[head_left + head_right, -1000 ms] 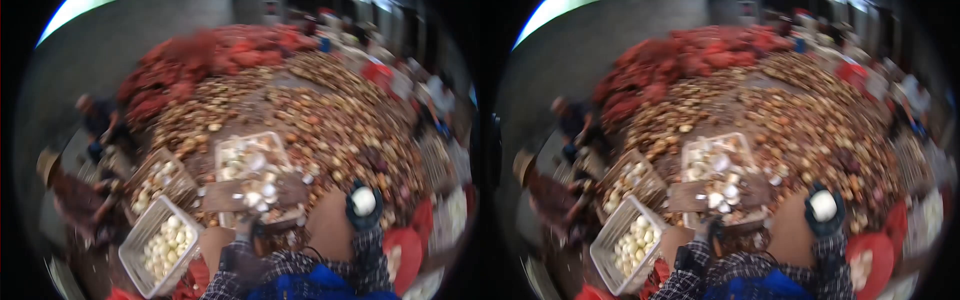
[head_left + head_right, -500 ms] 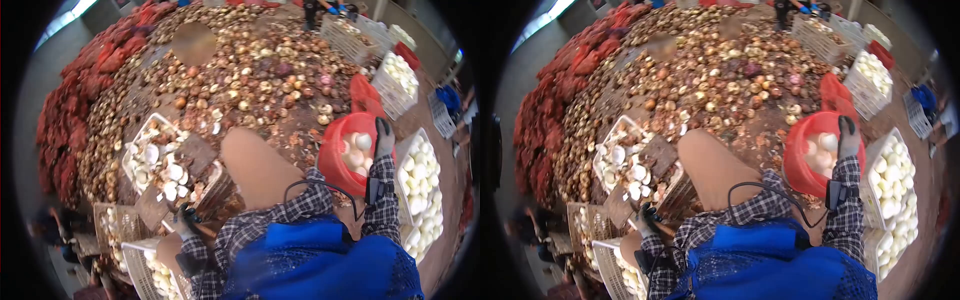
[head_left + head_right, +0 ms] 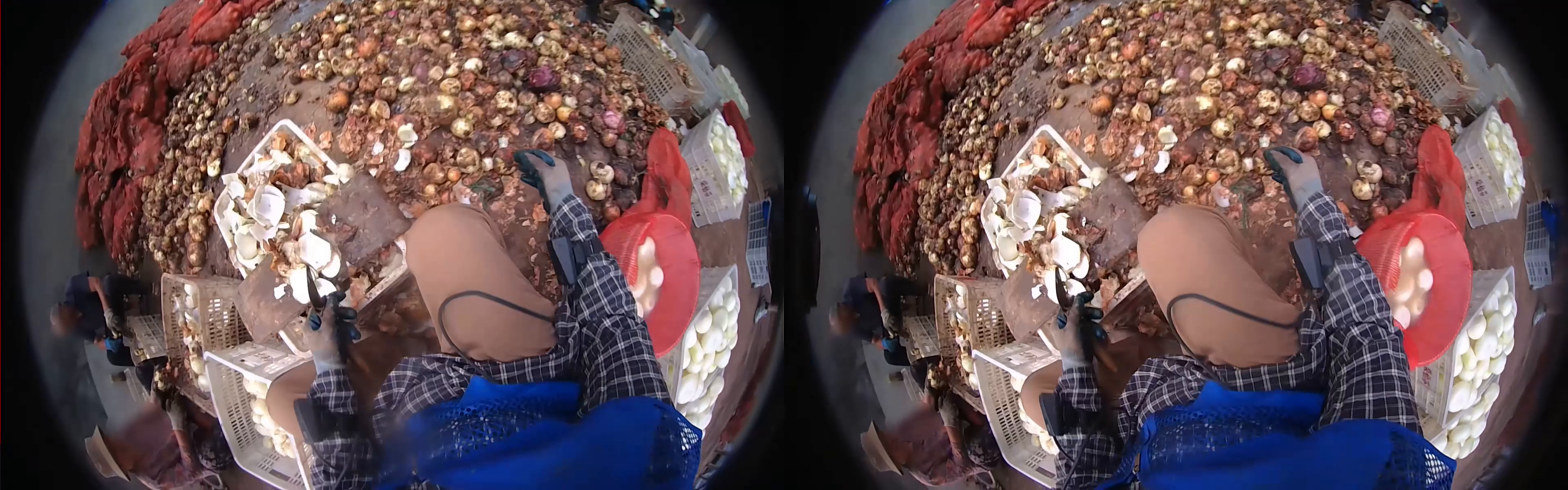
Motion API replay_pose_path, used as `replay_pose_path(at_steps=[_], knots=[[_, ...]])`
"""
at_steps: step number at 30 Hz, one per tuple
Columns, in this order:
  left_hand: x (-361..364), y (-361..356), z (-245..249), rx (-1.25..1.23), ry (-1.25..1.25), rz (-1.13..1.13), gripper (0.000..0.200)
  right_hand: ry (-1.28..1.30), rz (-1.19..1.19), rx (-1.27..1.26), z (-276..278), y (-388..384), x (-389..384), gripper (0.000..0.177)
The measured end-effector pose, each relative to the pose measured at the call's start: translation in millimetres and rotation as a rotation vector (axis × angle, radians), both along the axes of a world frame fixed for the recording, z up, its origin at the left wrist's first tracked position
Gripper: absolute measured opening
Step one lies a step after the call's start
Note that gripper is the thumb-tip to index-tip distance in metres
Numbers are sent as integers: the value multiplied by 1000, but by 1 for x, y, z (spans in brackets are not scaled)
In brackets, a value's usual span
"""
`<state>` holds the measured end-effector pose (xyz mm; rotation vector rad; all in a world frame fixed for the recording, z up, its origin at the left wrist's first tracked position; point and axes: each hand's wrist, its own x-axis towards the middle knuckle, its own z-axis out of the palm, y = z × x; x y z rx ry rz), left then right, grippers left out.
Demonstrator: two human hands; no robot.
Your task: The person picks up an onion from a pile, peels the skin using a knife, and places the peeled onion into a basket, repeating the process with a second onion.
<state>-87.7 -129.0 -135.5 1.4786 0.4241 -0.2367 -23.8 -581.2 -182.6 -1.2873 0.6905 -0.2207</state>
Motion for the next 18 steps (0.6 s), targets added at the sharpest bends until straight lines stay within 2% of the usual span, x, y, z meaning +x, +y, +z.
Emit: replay_pose_path(at_steps=[3,6,7,10,16,17,18], knots=[[28,-2,-15,55,-36,19,23,281,35,-16,-63,-5,22,29],[39,11,-47,31,-59,124,20,366,144,-242,-166,-30,27,27],[39,8,-39,-19,-21,95,20,505,160,-334,-191,-35,28,30],[34,0,-42,-46,26,23,24,832,196,-546,-174,-26,39,43],[27,-1,-59,-95,-43,155,36,577,539,-802,-142,29,121,39],[27,1,-59,-107,-55,137,36,626,680,-810,-119,45,144,38],[25,6,-59,-116,-66,117,36,726,767,-869,-124,60,170,49]])
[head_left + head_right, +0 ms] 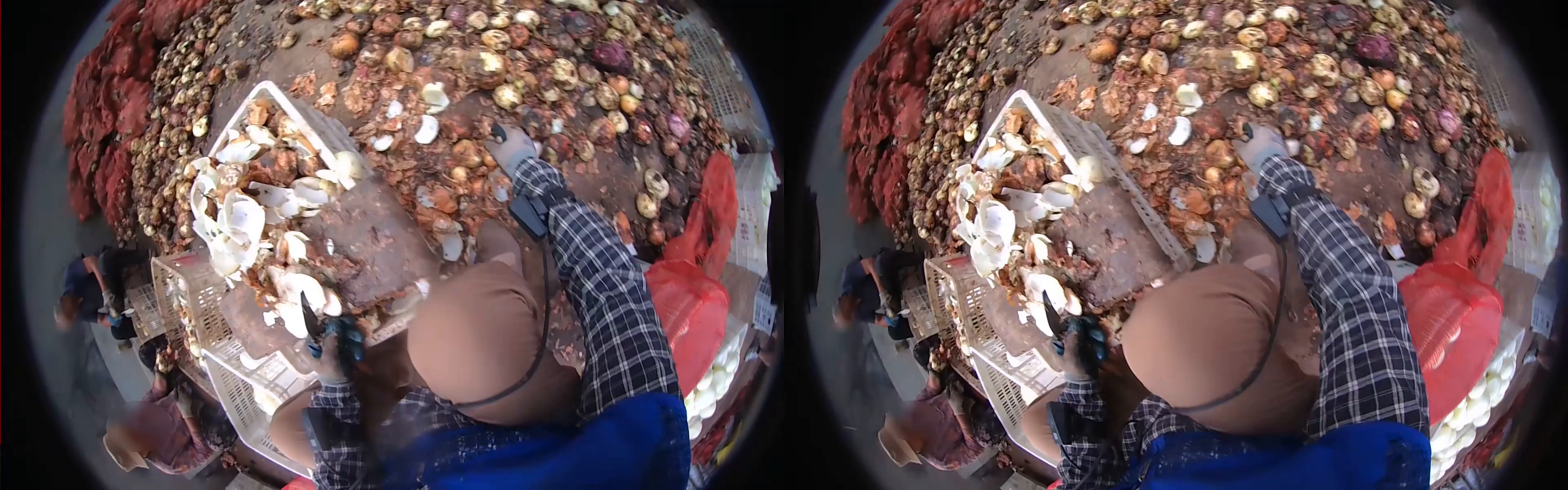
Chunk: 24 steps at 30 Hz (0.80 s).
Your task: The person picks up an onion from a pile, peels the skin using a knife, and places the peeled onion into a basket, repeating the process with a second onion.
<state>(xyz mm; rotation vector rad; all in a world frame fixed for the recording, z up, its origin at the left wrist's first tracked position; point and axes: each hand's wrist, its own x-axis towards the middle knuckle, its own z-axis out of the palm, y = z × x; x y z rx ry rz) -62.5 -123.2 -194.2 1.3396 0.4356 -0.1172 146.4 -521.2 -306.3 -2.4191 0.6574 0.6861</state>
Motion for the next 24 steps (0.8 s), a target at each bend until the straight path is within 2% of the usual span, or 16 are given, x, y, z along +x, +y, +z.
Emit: replay_pose_path(at_steps=[1,2,4,6,7,9,10,12,14,16,18,19,20,22,24], knots=[[-6,12,-9,-63,102,8,39,-59,-5,46,-19,9,17,56],[-10,17,-12,4,76,30,43,-126,-12,97,-37,19,33,63],[-13,12,-19,143,20,76,53,-130,119,-37,-46,42,59,69],[-4,-11,7,63,53,72,72,-58,243,-166,-63,61,81,82],[-3,-12,8,30,55,70,78,-103,231,-243,-68,68,83,79],[-2,-19,11,11,29,81,85,-222,154,-192,-90,64,89,58],[1,-16,8,22,14,68,37,-278,138,-253,-96,64,89,52],[12,-32,21,20,-1,129,38,-435,-41,-19,-106,53,81,58],[15,-38,26,35,19,167,39,-424,-212,235,-94,39,75,46],[11,-33,25,44,39,145,43,-370,-682,693,-77,30,70,36],[6,-23,17,24,43,80,54,-224,-839,1413,-57,11,56,40],[2,-23,14,12,62,129,41,-514,-297,1032,-43,11,38,40],[0,-19,9,-7,42,96,41,-731,236,598,1,27,19,40],[1,-16,4,5,43,82,32,-259,-556,1550,70,41,14,42],[2,-12,3,122,74,44,26,-221,-371,1671,124,51,6,43]])
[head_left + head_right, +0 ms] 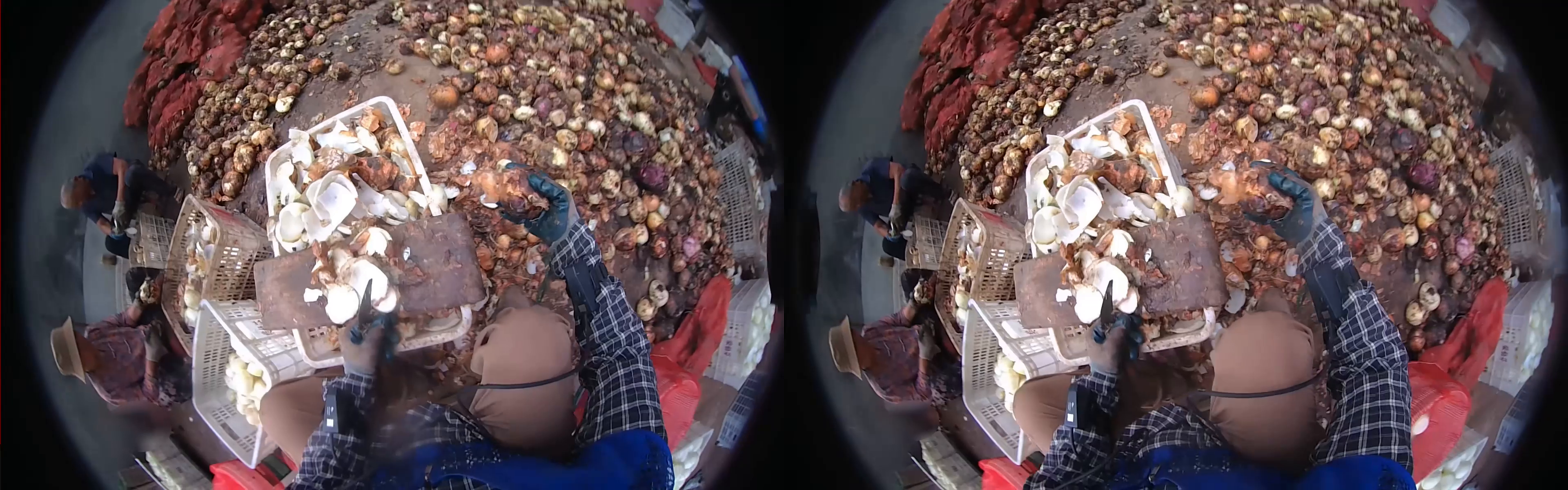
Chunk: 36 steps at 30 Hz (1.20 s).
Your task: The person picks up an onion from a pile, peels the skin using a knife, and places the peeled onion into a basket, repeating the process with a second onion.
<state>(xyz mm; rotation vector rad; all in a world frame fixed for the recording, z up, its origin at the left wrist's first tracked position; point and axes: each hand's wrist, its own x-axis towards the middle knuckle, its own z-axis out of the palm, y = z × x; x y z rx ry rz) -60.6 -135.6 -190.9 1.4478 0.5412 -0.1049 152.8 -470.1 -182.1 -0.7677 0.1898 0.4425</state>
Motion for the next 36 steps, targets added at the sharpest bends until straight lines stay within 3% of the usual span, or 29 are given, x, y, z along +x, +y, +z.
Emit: replay_pose_path(at_steps=[4,8,9,10,11,12,14,16,17,19,21,23,26,27,29,30,32,33,36], knots=[[4,1,-8,254,-48,-39,13,-208,198,148,74,14,-12,46],[7,-7,15,122,58,-55,18,-365,372,42,137,40,-19,48],[7,-15,33,161,10,-43,22,-304,291,-87,144,50,-23,46],[6,-23,55,32,-25,14,26,-304,297,-148,133,48,-14,44],[7,-30,75,-95,-54,72,30,-309,393,-171,154,61,-24,52],[9,-37,78,-130,-235,74,38,-309,490,-193,173,79,-36,60],[15,-47,102,-393,-337,10,48,-467,489,-394,171,106,-55,58],[18,-58,121,-480,-292,91,53,-448,510,-245,157,127,-78,54],[19,-58,126,-379,-290,109,53,-631,507,-448,145,129,-86,49],[16,-59,128,-178,-270,142,53,-655,428,-565,136,134,-102,45],[10,-60,106,-28,-345,196,40,-339,280,-398,136,144,-117,45],[5,-63,95,-12,-426,258,29,-301,285,-159,103,140,-117,46],[5,-44,109,81,-165,252,21,-288,298,-146,87,136,-116,55],[8,-37,115,69,-35,250,15,-339,262,-242,92,140,-118,58],[14,-25,85,-66,-46,284,19,-455,231,-365,82,138,-111,58],[15,-24,75,-147,-28,341,21,-598,279,-594,72,141,-106,55],[20,-29,49,115,-59,209,27,-872,380,-1053,52,145,-103,49],[20,-32,45,-1,-43,131,38,-1002,305,-1198,42,147,-104,41],[15,-42,43,87,-330,130,46,-918,170,-1119,32,145,-108,37]])
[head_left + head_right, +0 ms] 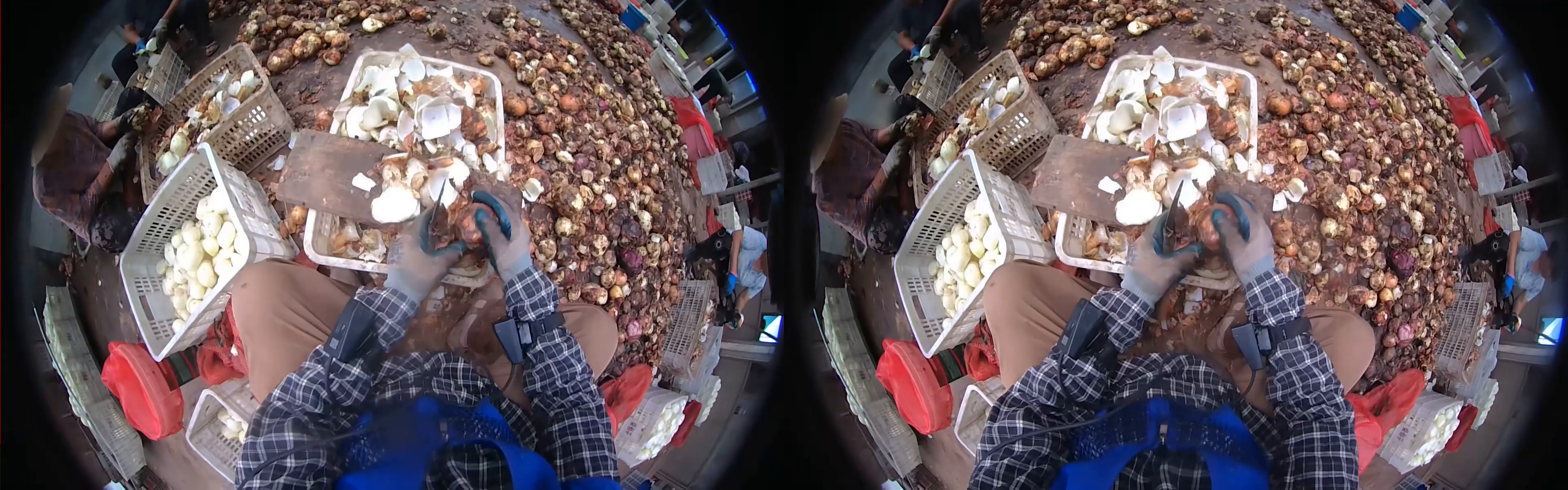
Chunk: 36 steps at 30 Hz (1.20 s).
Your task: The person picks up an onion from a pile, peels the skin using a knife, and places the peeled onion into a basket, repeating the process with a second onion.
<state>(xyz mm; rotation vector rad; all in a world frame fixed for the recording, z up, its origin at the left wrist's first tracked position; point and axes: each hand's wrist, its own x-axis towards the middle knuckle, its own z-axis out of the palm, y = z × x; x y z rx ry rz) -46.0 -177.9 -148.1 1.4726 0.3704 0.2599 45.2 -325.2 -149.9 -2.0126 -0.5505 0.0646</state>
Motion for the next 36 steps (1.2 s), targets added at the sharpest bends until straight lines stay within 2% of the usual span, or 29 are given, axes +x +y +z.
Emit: replay_pose_path(at_steps=[1,4,5,6,8,9,11,12,14,15,19,22,26,27,29,30,31,34,36], knots=[[-5,-7,1,-97,-46,1,53,243,12,121,0,-3,-1,36],[11,1,-1,444,219,-120,52,116,184,113,-1,-5,11,38],[21,3,-17,361,252,-108,51,191,169,98,-1,-7,9,42],[25,9,-1,228,372,-121,38,265,153,83,-1,-8,7,50],[34,16,5,275,382,-117,35,35,137,-181,6,-7,2,60],[40,20,1,374,429,-120,34,-19,158,-169,19,0,0,73],[50,33,-8,579,521,-124,34,-25,179,-158,19,0,3,73],[52,43,25,501,615,-167,43,-28,187,-152,21,1,3,73],[55,52,19,608,502,-46,49,67,118,-104,21,-1,3,71],[55,50,19,498,334,-24,55,76,88,-84,14,-2,5,70],[44,21,44,537,308,-354,52,199,109,-70,29,-1,9,70],[51,13,9,342,377,-296,48,213,45,-314,19,-16,12,72],[74,20,22,810,525,-378,45,223,51,-318,10,-18,11,77],[75,23,23,786,516,-338,46,238,88,-279,8,-20,15,79],[78,26,3,487,384,-415,48,245,146,-280,9,-21,17,82],[76,30,20,335,317,-453,49,247,172,-281,12,-21,18,83],[63,30,36,255,317,-591,49,123,184,-309,0,-25,20,86],[52,18,52,865,238,-555,47,74,196,-519,18,-14,16,87],[64,19,53,831,315,-612,47,174,157,-473,13,-13,17,91]])
